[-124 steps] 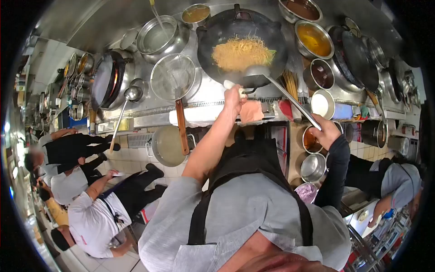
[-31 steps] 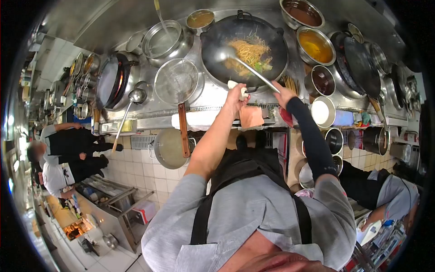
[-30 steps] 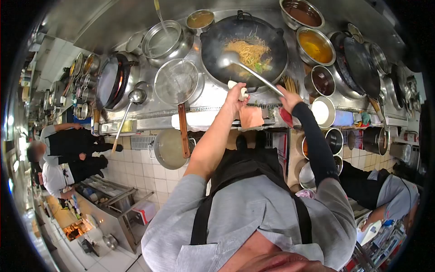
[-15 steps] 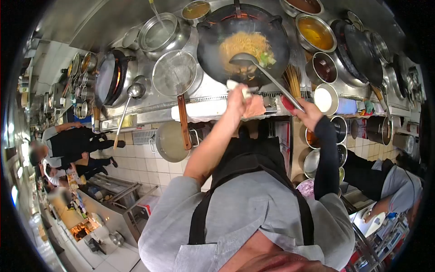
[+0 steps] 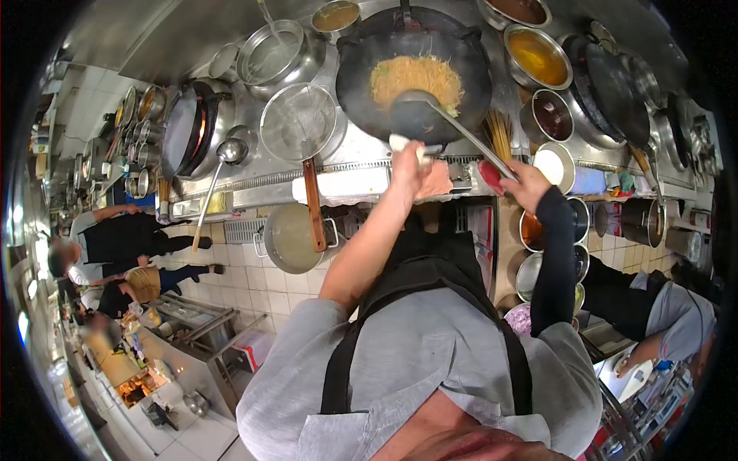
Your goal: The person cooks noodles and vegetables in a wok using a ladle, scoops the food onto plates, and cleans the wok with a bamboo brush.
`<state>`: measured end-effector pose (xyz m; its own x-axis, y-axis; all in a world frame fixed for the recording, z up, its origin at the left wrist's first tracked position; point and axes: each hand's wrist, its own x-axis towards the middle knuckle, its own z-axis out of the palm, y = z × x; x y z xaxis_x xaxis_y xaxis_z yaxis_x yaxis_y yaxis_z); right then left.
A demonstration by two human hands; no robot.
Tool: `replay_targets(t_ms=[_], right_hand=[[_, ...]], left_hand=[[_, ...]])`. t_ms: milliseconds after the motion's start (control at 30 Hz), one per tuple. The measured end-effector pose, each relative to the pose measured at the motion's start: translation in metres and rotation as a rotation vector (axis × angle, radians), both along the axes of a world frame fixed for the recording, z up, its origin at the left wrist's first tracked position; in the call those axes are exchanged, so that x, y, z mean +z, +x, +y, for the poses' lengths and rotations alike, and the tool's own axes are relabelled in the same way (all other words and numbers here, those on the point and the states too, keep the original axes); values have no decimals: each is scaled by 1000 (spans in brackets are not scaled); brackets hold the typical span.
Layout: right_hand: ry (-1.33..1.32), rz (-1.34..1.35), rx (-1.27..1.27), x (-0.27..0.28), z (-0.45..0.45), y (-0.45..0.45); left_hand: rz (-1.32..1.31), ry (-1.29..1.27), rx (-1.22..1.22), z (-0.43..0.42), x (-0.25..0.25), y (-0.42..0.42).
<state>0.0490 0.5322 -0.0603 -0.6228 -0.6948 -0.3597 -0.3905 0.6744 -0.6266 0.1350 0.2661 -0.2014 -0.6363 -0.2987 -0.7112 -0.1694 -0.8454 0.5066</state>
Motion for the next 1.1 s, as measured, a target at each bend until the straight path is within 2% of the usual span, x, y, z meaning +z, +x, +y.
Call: replay_targets(t_ms=[33,67,100,167,267,300,367,400,500,533,633,667,700,767,800,867,900,967,1033,1100], right_hand=[[-136,225,31,-36,0,-5],[-137,180,-42,-32,-7,-1],[-139,131,-115,-27,-13,7],[-141,163,-126,-25,-4,17],[-150,124,-75,-7,35,11],[-136,109,-55,4,46,11],[-33,-19,-163,33,46,0],[-55,5,-168,30,42,-12],[-175,105,-231,-12,-6,-58],[-224,39,-316,-38,-33,-76],[-446,-390,-660,-130,-130,-101],[-478,-452,-636,-156,-152,-103],[-504,-552,-634,-150,-163,-89],[-372,-456,-321,-162,-152,-79],[-412,-105,-181,-180,-134,-74],[-273,209,1,-187,-84,-64],[-88,184,26,-170,-56,-61],[-129,422,73,-159,-2,-54],[-45,367,-27,-146,24,-34],[-70,304,-115,-133,41,-9]], left_hand=[[-68,-75,5,13,-5,13],[12,-79,-129,18,-12,31],[-85,-171,-296,21,-30,46],[-229,-142,-502,25,27,65],[-40,-115,-105,27,19,56],[-60,2,37,26,62,39],[4,-93,-23,-15,-9,10],[9,-98,-19,-21,-10,-4],[21,-133,1,-33,-21,-30],[34,-128,-2,-34,-26,-35],[54,-103,-27,-37,-41,-44],[55,-97,-36,-37,-45,-47],[52,-95,-49,-39,-50,-50],[38,-92,-71,-40,-58,-51],[46,-74,-91,-41,-58,-50],[5,0,-121,-44,-53,-48],[-26,-7,-113,-44,-46,-48],[-73,-32,-111,-43,-25,-50],[-132,-84,-228,-52,-57,-59],[37,-68,-57,-33,-54,-51]])
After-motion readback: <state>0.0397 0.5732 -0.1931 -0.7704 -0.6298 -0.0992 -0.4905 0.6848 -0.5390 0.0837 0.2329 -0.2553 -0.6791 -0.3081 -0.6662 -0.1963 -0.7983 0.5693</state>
